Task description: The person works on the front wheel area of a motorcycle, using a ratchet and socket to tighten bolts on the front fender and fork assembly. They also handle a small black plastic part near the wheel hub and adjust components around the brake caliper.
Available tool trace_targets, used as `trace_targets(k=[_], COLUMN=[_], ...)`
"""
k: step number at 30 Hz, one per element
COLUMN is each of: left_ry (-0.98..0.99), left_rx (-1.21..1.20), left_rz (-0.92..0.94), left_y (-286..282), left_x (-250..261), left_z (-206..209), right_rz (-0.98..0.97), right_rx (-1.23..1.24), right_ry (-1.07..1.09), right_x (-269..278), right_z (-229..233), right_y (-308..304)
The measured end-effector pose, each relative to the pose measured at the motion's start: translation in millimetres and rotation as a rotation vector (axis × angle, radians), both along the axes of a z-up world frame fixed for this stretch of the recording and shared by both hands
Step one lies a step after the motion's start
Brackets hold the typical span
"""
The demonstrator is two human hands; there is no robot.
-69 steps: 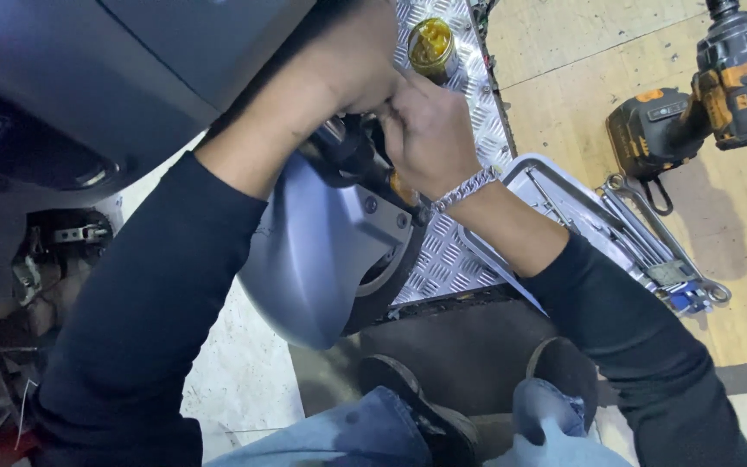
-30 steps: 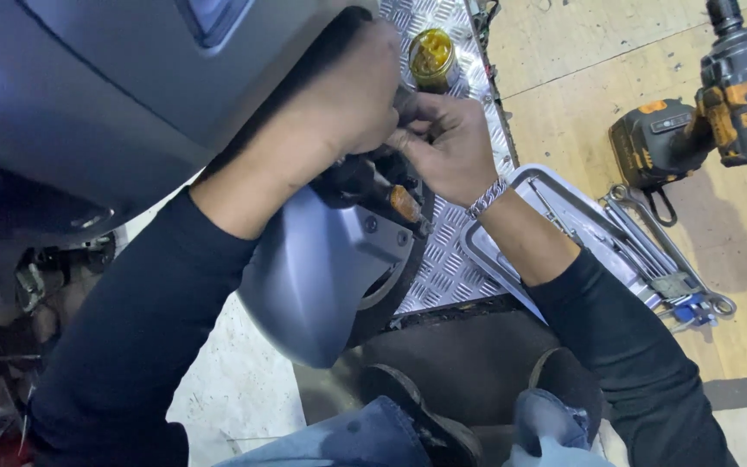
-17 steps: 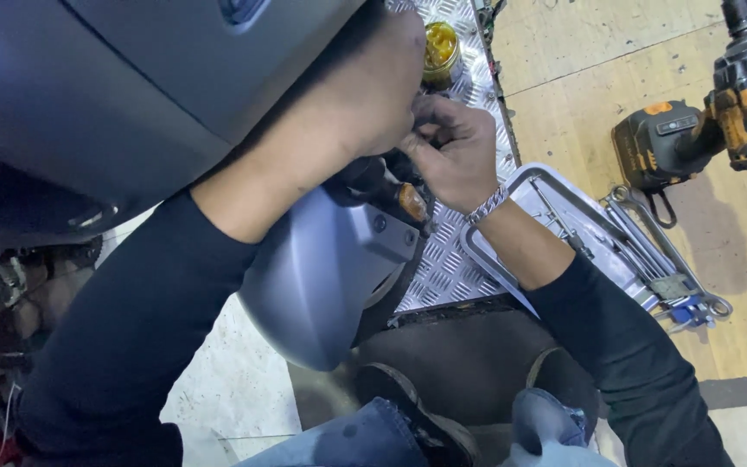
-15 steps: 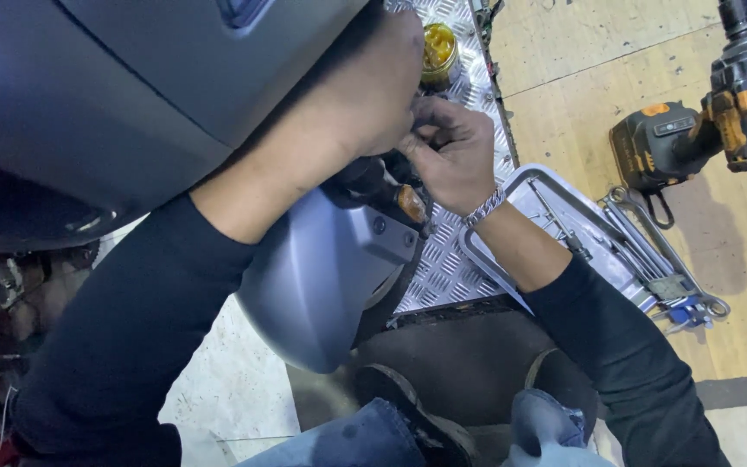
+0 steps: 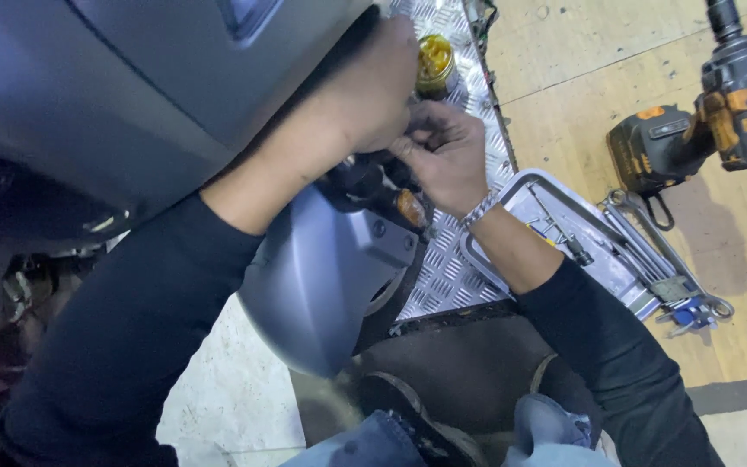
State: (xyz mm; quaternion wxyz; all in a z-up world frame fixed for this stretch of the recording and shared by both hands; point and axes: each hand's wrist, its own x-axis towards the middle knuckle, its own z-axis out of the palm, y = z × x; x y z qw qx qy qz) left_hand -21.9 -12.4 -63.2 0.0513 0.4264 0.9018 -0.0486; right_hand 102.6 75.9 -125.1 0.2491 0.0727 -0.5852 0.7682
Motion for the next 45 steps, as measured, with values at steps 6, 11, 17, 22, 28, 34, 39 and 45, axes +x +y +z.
trace_targets(k=[6,11,17,22,28,34,39,45], left_ry=[-0.055,0.19,0.279,0.104,0.15,0.071,0.323,0.258], left_rx=[-0.165,-0.446,-0.45,-0.148,-0.263,-0.307,-0.898,-0.436], left_rz=[0.181,-0.127,-0.105,0.069,0.05,0.155,-0.233,-0.087], left_y=[5.9,-2.6,-6.9,-7.7,-1.2,2.4,12.6,-1.8], left_x=[24.0,20.8,29.2,28.7,31.3,34.5,32.6,24.9], left_z=[42.4,30.7,41.0,42.2,52.4,61.2,55.7,45.5], right_rz=[0.065,0.034,0.015,0.008,0.067,-0.001,-0.06,-0.04], right_rx=[0.139,0.265,0.355,0.381,0.381,0.476,0.427,0.399], right_ry=[0.018,0.133,0.096,-0.022,-0.05,-0.055,-0.068,-0.167], right_x=[0.3,1.3,9.0,13.8,17.5,19.9,19.1,13.3], right_z=[21.0,30.2,47.9,53.6,64.6,63.8,61.1,59.0], right_y=[13.3,20.5,23.7,21.9,18.1,9.4,0.7,-5.5])
